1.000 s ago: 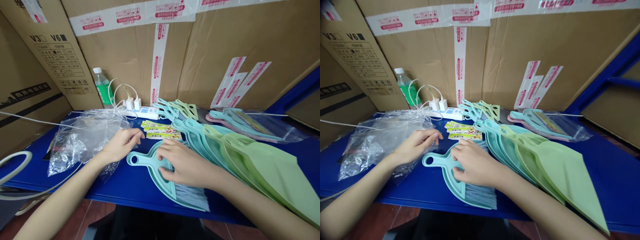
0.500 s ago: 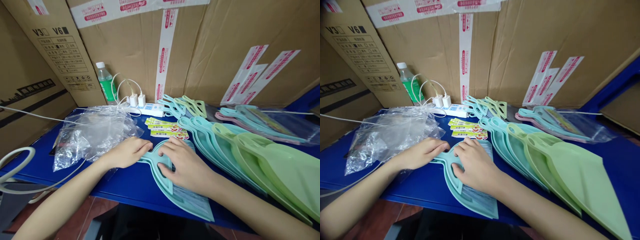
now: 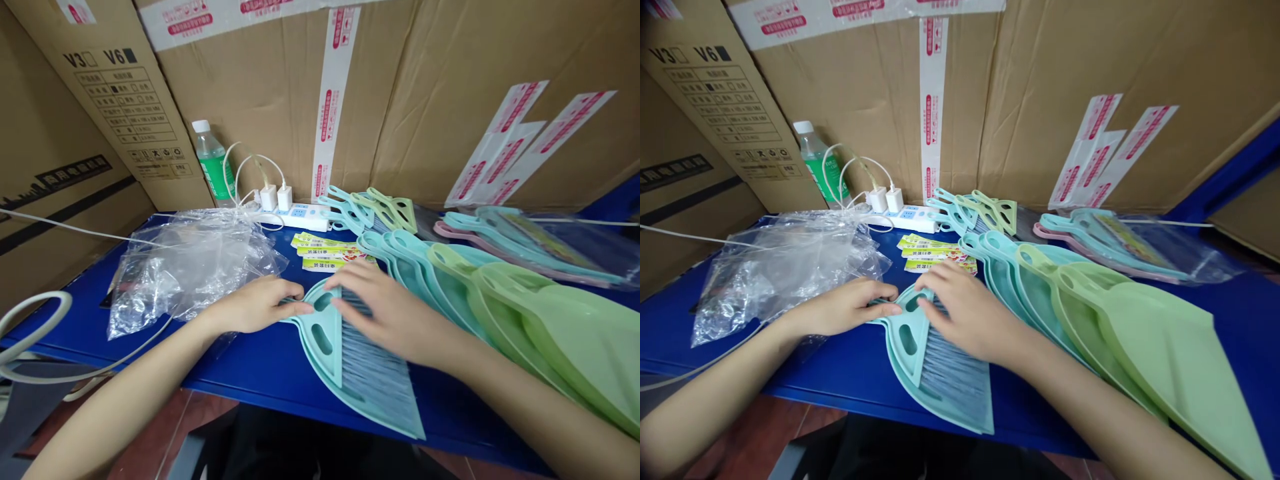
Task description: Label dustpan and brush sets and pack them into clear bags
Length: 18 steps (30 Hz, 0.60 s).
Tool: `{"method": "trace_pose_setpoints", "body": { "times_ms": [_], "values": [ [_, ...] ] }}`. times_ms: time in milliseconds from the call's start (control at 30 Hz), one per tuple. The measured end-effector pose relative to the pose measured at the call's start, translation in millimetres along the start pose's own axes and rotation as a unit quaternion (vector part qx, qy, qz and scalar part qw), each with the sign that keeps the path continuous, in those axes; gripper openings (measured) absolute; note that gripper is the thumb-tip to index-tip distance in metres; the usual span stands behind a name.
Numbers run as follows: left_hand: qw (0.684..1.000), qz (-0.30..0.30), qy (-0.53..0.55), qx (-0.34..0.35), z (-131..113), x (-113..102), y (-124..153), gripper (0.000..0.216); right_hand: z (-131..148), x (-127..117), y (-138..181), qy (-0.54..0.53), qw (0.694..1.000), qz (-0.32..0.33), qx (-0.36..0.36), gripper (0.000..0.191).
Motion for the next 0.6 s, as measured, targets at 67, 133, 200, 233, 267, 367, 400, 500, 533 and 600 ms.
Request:
{"method": "trace_pose_setpoints", "body": {
  "times_ms": [67, 133, 200, 233, 267, 367, 400, 500, 533, 600],
  "values": [
    [1.000, 0.007, 0.000, -0.005, 0, -1, 1, 0.040, -11, -9, 2, 0.048, 0.998, -0.036, 0.005, 0.019],
    [1.000, 0.013, 0.004, -0.009, 1, -1, 1, 0.040, -19, -10, 3, 0.091, 0.995, -0.023, 0.012, 0.021],
    [1.000, 0.017, 0.012, -0.010, 1, -2, 0, 0.040, -23, -6, 4, 0.118, 0.993, 0.017, 0.021, 0.023],
    [1.000, 0.019, 0.018, -0.009, 1, -2, 0, 0.040, -24, -4, 3, 0.127, 0.991, 0.036, 0.026, 0.025],
    [0.999, 0.021, 0.024, -0.009, 2, -2, -1, 0.040, -23, -1, 3, 0.132, 0.990, 0.049, 0.031, 0.026],
    [0.997, 0.041, 0.064, -0.021, 5, -1, -3, 0.040, -22, 4, 2, 0.132, 0.989, 0.057, 0.035, 0.029],
    [0.994, 0.056, 0.088, -0.032, 7, 1, -3, 0.041, -22, 5, 2, 0.130, 0.989, 0.055, 0.033, 0.029],
    [0.981, 0.095, 0.154, -0.063, 10, 4, -4, 0.045, -23, 8, 3, 0.131, 0.990, 0.050, 0.028, 0.030],
    [0.979, 0.100, 0.165, -0.067, 10, 4, -4, 0.047, -23, 8, 3, 0.135, 0.989, 0.050, 0.026, 0.030],
    [0.978, 0.101, 0.173, -0.065, 11, 5, -5, 0.050, -23, 10, 3, 0.144, 0.988, 0.052, 0.025, 0.030]
  ]
}}
Point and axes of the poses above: each hand's wrist, its own y-axis away from the middle knuckle, its own x-axis out of the palm, z = x × y, the point moved 3 cm from there along -y, towards the middle knuckle, and after that the axes turned 9 degrees about -x, right-handed, at the moved point
